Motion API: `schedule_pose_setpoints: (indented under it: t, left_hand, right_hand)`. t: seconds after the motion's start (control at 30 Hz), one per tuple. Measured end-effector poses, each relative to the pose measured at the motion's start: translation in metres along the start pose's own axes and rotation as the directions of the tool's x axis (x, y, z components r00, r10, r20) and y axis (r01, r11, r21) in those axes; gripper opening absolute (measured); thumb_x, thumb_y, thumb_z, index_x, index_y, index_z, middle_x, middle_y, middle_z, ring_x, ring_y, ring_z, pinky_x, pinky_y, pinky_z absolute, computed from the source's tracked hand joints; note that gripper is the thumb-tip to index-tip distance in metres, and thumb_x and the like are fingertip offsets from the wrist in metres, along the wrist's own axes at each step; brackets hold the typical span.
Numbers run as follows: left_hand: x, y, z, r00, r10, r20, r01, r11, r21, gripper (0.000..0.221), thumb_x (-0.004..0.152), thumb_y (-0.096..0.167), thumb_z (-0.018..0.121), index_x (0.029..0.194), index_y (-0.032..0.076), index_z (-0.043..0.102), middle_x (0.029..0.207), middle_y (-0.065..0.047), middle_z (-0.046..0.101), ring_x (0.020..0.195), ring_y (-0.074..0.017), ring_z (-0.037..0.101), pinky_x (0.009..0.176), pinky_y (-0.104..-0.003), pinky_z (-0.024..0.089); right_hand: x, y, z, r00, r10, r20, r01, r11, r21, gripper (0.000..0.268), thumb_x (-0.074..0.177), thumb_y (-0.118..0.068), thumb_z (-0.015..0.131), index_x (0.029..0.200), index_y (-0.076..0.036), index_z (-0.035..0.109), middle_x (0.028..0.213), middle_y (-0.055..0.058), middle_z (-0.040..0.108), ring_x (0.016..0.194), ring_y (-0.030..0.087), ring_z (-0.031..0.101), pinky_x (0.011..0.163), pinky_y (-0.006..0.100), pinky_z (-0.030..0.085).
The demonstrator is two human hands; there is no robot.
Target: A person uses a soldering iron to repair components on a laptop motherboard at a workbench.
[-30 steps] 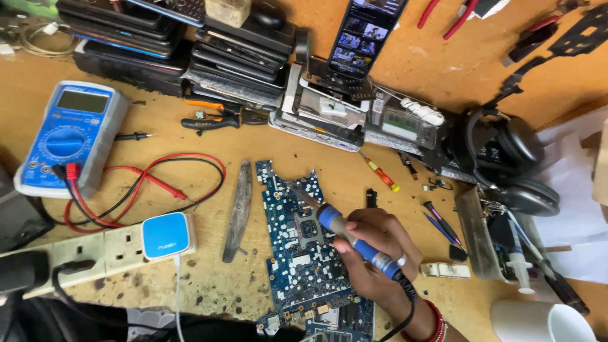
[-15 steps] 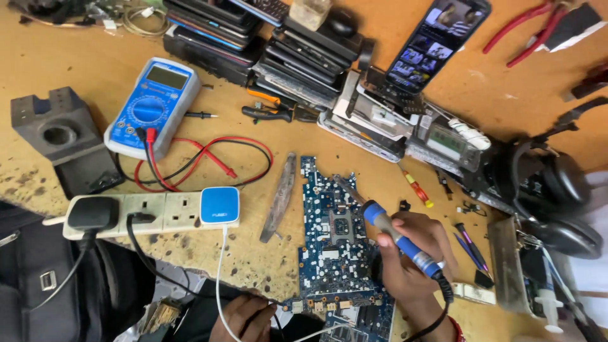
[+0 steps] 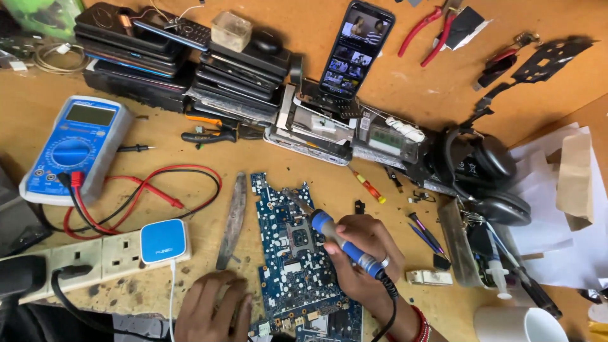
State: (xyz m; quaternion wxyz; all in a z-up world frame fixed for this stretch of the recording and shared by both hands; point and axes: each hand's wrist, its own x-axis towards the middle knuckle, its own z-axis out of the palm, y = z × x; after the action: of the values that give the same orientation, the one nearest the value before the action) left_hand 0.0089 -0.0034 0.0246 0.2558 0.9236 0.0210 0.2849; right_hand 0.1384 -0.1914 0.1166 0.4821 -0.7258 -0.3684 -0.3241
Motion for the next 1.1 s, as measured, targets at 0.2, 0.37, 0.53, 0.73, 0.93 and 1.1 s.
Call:
schedule_pose_setpoints:
  t: [0.2,0.37,0.53,0.73,0.93,1.1]
  left_hand:
    - [-0.028,-0.020,0.031,0.987,-0.150,-0.053,0.158,0.968,0.193,0.037,0.082,0.047,0.071,0.106,0.021,0.078,0.132,-0.009,0.064,0.119,-0.0364,0.057,0.102,-0.051,0.054]
    - [-0.027,-0.027,0.033,0.993,-0.101,-0.062,0.112,0.970,0.217,0.047,0.085,0.051,0.063,0.115,0.017,0.075,0.140,-0.011,0.064,0.125,-0.0363,0.058,0.105,-0.049,0.052]
    - [-0.018,-0.022,0.028,0.995,-0.068,-0.067,0.083,0.962,0.259,0.050,0.086,0.055,0.060,0.111,0.016,0.076,0.136,-0.009,0.069,0.127,-0.0351,0.062,0.104,-0.050,0.055]
    - [-0.019,-0.016,0.036,0.984,-0.137,-0.115,0.160,0.961,0.226,0.066,0.084,0.059,0.062,0.127,0.010,0.070,0.146,-0.015,0.063,0.134,-0.0369,0.058,0.110,-0.050,0.050]
    - [-0.016,-0.009,0.034,0.985,-0.125,-0.121,0.165,0.892,0.421,0.074,0.083,0.063,0.057,0.126,0.005,0.069,0.156,-0.016,0.057,0.121,-0.0383,0.061,0.104,-0.046,0.053]
    - [-0.015,-0.011,0.037,0.988,-0.118,-0.102,0.152,0.882,0.446,0.071,0.088,0.061,0.049,0.131,0.009,0.069,0.159,-0.007,0.055,0.123,-0.0313,0.060,0.096,-0.041,0.050]
  right_hand:
    - [-0.016,0.020,-0.008,0.988,0.055,0.147,-0.056,0.998,0.007,0.021,0.100,-0.018,0.068,0.120,-0.016,0.062,0.088,0.005,0.064,0.068,0.016,0.063,0.062,0.031,0.053]
    - [-0.010,0.012,0.002,0.999,-0.045,0.006,0.045,0.999,0.003,0.018,0.096,-0.015,0.071,0.110,-0.009,0.064,0.098,0.009,0.067,0.075,0.021,0.072,0.066,0.031,0.065]
    - [-0.011,0.009,-0.001,0.999,-0.018,0.038,0.020,0.997,-0.076,0.019,0.097,-0.022,0.070,0.111,-0.010,0.065,0.100,0.009,0.067,0.082,0.025,0.074,0.071,0.034,0.067]
    - [-0.010,0.010,0.000,0.998,-0.010,0.063,0.014,0.998,-0.062,0.019,0.098,-0.022,0.069,0.112,-0.010,0.065,0.102,0.008,0.067,0.084,0.025,0.075,0.074,0.034,0.068]
    - [-0.010,0.010,-0.005,0.996,-0.039,0.083,0.047,0.994,-0.099,0.019,0.096,-0.016,0.072,0.112,-0.009,0.064,0.101,0.009,0.067,0.082,0.023,0.073,0.073,0.032,0.068]
    - [-0.009,0.010,-0.005,0.991,-0.072,0.109,0.085,0.989,-0.125,0.021,0.098,-0.019,0.069,0.116,-0.010,0.062,0.104,0.010,0.067,0.085,0.024,0.074,0.076,0.035,0.069]
